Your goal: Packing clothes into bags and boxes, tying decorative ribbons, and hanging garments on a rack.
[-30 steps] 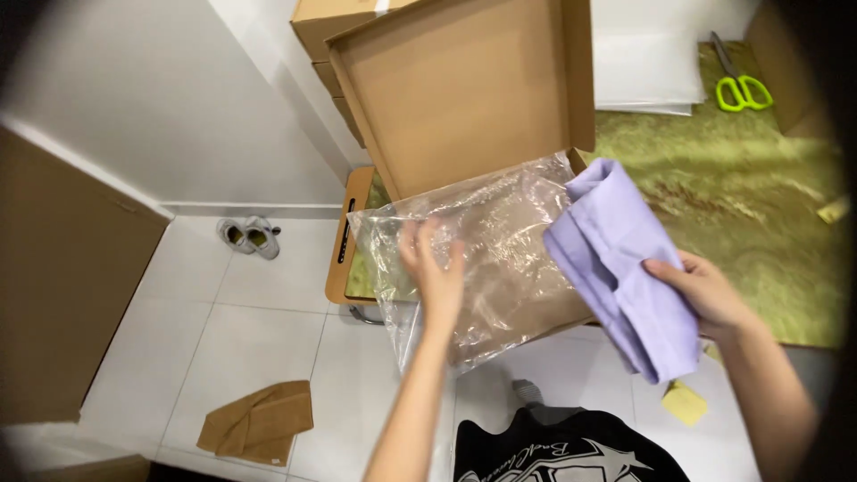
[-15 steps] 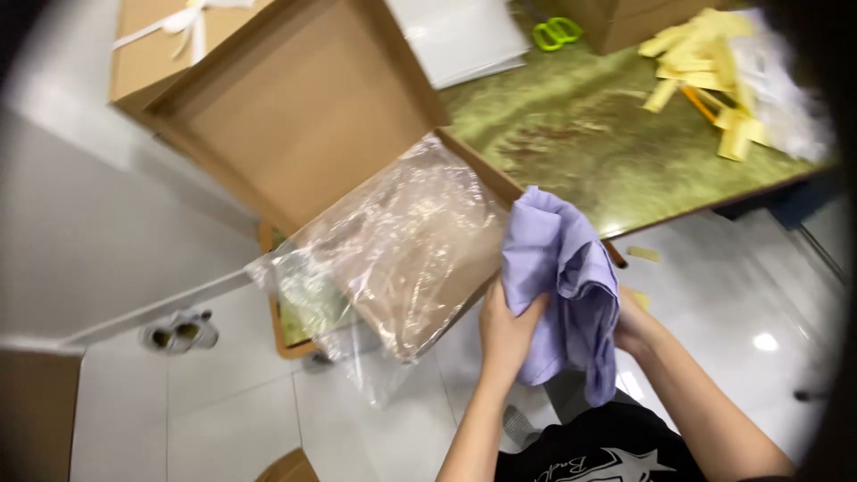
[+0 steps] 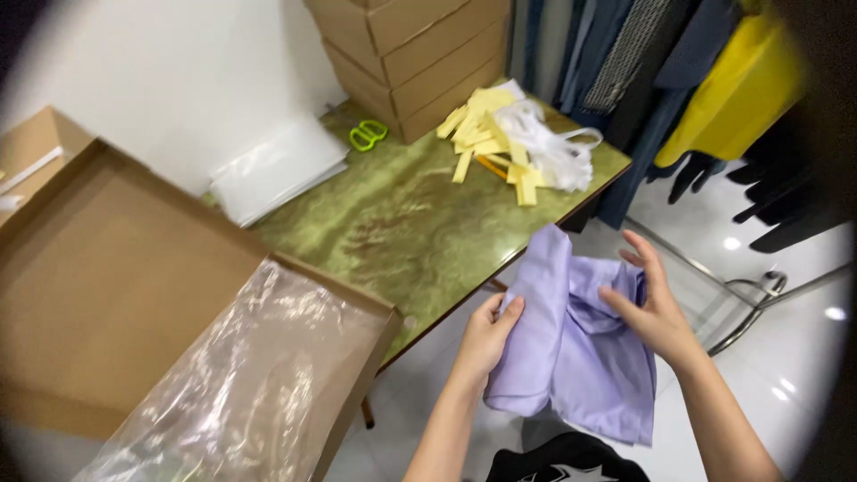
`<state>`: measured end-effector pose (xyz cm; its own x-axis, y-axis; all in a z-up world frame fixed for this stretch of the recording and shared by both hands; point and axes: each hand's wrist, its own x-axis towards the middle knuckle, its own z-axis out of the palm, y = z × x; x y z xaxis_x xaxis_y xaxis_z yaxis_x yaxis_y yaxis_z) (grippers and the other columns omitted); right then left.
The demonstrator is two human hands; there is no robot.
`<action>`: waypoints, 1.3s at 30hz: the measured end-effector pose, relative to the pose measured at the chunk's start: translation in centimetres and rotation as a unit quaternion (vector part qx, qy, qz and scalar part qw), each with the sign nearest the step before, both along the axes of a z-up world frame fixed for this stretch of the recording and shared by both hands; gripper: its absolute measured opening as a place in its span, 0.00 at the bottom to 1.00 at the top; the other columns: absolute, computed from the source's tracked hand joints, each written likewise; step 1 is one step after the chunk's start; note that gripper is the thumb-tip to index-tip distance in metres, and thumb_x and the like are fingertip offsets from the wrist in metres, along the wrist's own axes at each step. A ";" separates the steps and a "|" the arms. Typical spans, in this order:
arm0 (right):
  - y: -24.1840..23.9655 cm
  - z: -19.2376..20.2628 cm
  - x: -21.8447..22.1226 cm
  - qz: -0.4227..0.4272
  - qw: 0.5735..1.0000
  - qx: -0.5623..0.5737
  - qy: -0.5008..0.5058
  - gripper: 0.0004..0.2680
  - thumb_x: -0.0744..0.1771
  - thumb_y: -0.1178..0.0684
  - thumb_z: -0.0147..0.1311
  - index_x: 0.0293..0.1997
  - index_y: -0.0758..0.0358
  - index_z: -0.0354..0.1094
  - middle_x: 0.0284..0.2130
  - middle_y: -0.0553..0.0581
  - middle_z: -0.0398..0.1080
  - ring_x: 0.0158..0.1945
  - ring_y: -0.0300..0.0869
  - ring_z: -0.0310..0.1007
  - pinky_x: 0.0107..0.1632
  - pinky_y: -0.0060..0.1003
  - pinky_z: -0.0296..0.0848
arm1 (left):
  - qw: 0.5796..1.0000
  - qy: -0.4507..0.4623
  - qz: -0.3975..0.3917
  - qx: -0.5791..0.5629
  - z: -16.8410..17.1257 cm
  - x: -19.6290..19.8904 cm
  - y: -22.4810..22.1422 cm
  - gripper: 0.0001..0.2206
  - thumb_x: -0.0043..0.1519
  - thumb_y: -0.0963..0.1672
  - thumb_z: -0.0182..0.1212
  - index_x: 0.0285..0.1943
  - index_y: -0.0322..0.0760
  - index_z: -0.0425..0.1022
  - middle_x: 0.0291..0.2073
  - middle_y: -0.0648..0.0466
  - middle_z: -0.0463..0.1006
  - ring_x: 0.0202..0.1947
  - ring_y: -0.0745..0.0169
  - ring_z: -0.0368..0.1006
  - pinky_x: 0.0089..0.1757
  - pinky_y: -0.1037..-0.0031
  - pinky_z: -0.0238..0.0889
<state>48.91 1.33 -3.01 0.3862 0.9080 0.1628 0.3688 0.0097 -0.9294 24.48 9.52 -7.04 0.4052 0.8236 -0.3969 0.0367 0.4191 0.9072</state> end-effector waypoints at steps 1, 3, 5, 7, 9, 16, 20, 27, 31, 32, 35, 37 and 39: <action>0.1 0.6 1.7 0.010 0.989 0.002 -0.150 0.38 0.61 0.51 0.68 0.81 0.48 0.47 0.79 0.62 0.39 0.81 0.61 0.36 0.78 0.58 0.37 | 1.000 -0.007 -0.025 -0.009 -0.1 1.7 0.7 0.16 0.69 0.54 0.65 0.58 0.45 0.82 0.32 0.58 0.80 0.28 0.74 0.72 0.27 0.86 0.61; 0.8 1.7 4.5 0.012 0.966 0.033 -0.258 0.39 0.59 0.49 0.71 0.79 0.48 0.50 0.80 0.67 0.34 0.83 0.64 0.35 0.77 0.61 0.43 | 0.997 -0.040 -0.069 0.000 1.7 4.6 1.9 0.13 0.69 0.52 0.64 0.52 0.43 0.81 0.32 0.61 0.79 0.29 0.77 0.70 0.29 0.84 0.61; 1.3 2.6 7.0 0.010 0.929 0.057 -0.364 0.39 0.56 0.47 0.74 0.77 0.48 0.54 0.82 0.72 0.30 0.84 0.67 0.35 0.75 0.63 0.48 | 0.991 -0.072 -0.117 0.006 2.6 7.8 3.0 0.11 0.69 0.51 0.63 0.47 0.41 0.80 0.31 0.65 0.77 0.30 0.80 0.69 0.31 0.83 0.61; 1.8 3.8 9.6 0.065 0.892 0.040 -0.445 0.34 0.52 0.53 0.78 0.63 0.29 0.71 0.81 0.63 0.40 0.84 0.69 0.33 0.67 0.72 0.52 | 0.978 -0.023 -0.197 0.063 2.9 11.8 4.3 0.13 0.71 0.52 0.62 0.34 0.48 0.73 0.27 0.69 0.67 0.28 0.81 0.61 0.29 0.80 0.51; 1.4 4.6 12.8 0.067 0.898 -0.002 -0.435 0.27 0.55 0.52 0.77 0.58 0.32 0.75 0.77 0.51 0.51 0.83 0.59 0.38 0.70 0.73 0.43 | 0.969 -0.003 -0.238 0.060 3.6 16.0 5.4 0.12 0.70 0.53 0.61 0.41 0.47 0.79 0.30 0.68 0.73 0.31 0.80 0.65 0.32 0.81 0.56; -2.7 5.7 22.0 -0.150 0.972 -0.173 -0.060 0.08 0.63 0.50 0.72 0.25 0.62 0.82 0.20 0.47 0.69 0.26 0.35 0.62 0.32 0.33 0.61 | 0.936 0.001 -0.353 -0.011 10.4 25.4 9.5 0.21 0.70 0.55 0.51 0.59 0.45 0.82 0.53 0.55 0.85 0.52 0.61 0.78 0.54 0.75 0.68; -3.2 5.9 24.7 -0.268 0.940 -0.149 0.151 0.14 0.65 0.50 0.68 0.23 0.65 0.68 0.20 0.53 0.65 0.25 0.40 0.62 0.30 0.34 0.55 | 0.965 -0.053 -0.256 -0.016 11.2 29.4 13.4 0.29 0.69 0.58 0.42 0.59 0.38 0.83 0.54 0.51 0.85 0.54 0.62 0.78 0.55 0.74 0.67; 0.6 6.8 24.1 -0.378 0.837 0.010 0.395 0.17 0.72 0.44 0.51 0.54 0.73 0.75 0.43 0.67 0.78 0.43 0.51 0.75 0.46 0.44 0.71 | 0.908 -0.107 -0.331 0.232 11.3 35.1 15.3 0.27 0.60 0.52 0.67 0.68 0.49 0.65 0.65 0.57 0.68 0.59 0.61 0.72 0.55 0.70 0.68; 2.7 7.0 23.8 -0.397 0.810 0.042 0.429 0.23 0.74 0.35 0.41 0.64 0.68 0.69 0.49 0.63 0.75 0.52 0.50 0.73 0.54 0.45 0.69 | 0.898 -0.066 -0.365 0.236 11.9 36.7 16.2 0.24 0.63 0.51 0.63 0.69 0.50 0.70 0.64 0.57 0.66 0.59 0.64 0.72 0.56 0.72 0.68; 2.5 5.8 24.8 -0.400 0.809 0.044 0.429 0.23 0.74 0.35 0.41 0.64 0.68 0.69 0.49 0.63 0.75 0.52 0.50 0.73 0.54 0.45 0.69 | 0.897 -0.066 -0.368 0.236 10.3 37.5 17.1 0.24 0.63 0.51 0.63 0.69 0.50 0.70 0.64 0.57 0.66 0.59 0.64 0.72 0.56 0.72 0.68; 2.1 3.4 26.4 -0.354 0.809 0.060 0.466 0.27 0.74 0.29 0.43 0.66 0.70 0.66 0.50 0.74 0.73 0.47 0.62 0.75 0.51 0.72 0.72 | 0.893 -0.169 -0.373 0.188 6.5 39.7 19.4 0.14 0.73 0.48 0.57 0.62 0.39 0.78 0.63 0.49 0.67 0.55 0.53 0.76 0.49 0.68 0.78; 2.6 4.0 25.7 -0.345 0.785 0.034 0.513 0.28 0.72 0.27 0.43 0.64 0.68 0.67 0.49 0.74 0.73 0.48 0.64 0.74 0.53 0.71 0.71 | 0.897 -0.155 -0.344 0.232 5.2 41.0 20.6 0.15 0.68 0.44 0.64 0.64 0.44 0.75 0.56 0.56 0.76 0.48 0.64 0.76 0.46 0.74 0.75; 3.2 5.7 24.8 -0.338 0.768 0.020 0.544 0.28 0.71 0.26 0.44 0.63 0.67 0.68 0.49 0.74 0.73 0.49 0.65 0.74 0.54 0.70 0.70 | 0.868 -0.171 -0.370 0.284 9.8 39.5 20.5 0.28 0.62 0.44 0.70 0.72 0.46 0.67 0.65 0.50 0.67 0.58 0.50 0.67 0.53 0.60 0.68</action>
